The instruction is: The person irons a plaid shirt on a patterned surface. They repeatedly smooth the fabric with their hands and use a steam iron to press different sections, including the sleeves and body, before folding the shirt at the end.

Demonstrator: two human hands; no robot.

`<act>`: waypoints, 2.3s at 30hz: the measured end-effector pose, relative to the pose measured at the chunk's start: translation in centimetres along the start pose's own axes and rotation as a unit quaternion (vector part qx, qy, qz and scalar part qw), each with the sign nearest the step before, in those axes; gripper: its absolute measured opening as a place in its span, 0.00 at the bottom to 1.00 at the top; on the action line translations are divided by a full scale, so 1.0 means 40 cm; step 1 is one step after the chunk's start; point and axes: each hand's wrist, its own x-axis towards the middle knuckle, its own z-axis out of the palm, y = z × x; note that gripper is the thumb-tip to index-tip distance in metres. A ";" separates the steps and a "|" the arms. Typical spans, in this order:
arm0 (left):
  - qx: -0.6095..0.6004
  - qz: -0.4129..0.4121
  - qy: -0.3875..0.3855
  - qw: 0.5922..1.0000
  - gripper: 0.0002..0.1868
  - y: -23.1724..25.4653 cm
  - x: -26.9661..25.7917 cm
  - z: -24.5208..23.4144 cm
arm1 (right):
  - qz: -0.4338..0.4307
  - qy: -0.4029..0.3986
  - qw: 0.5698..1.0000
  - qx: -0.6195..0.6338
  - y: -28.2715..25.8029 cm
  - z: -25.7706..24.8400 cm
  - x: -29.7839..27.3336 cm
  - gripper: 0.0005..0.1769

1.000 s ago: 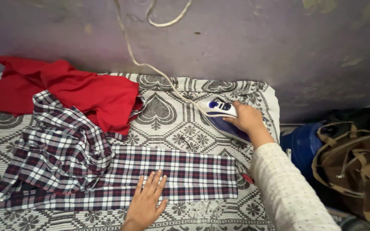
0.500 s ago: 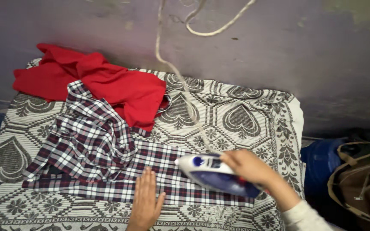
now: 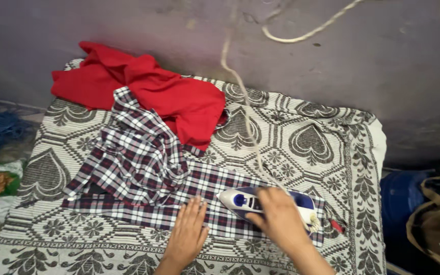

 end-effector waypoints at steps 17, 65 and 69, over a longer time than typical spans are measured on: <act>0.086 -0.270 0.051 0.958 0.35 -0.280 -0.234 -0.184 | 0.035 -0.361 0.932 0.008 -0.176 0.112 0.120 0.34; -0.236 -0.397 0.120 0.879 0.10 -0.742 -0.176 -0.308 | 0.086 -0.340 0.937 -0.001 -0.651 0.285 0.288 0.32; -0.217 -0.357 0.167 0.893 0.12 -0.759 -0.181 -0.273 | 0.042 -0.312 0.949 0.020 -0.706 0.312 0.318 0.30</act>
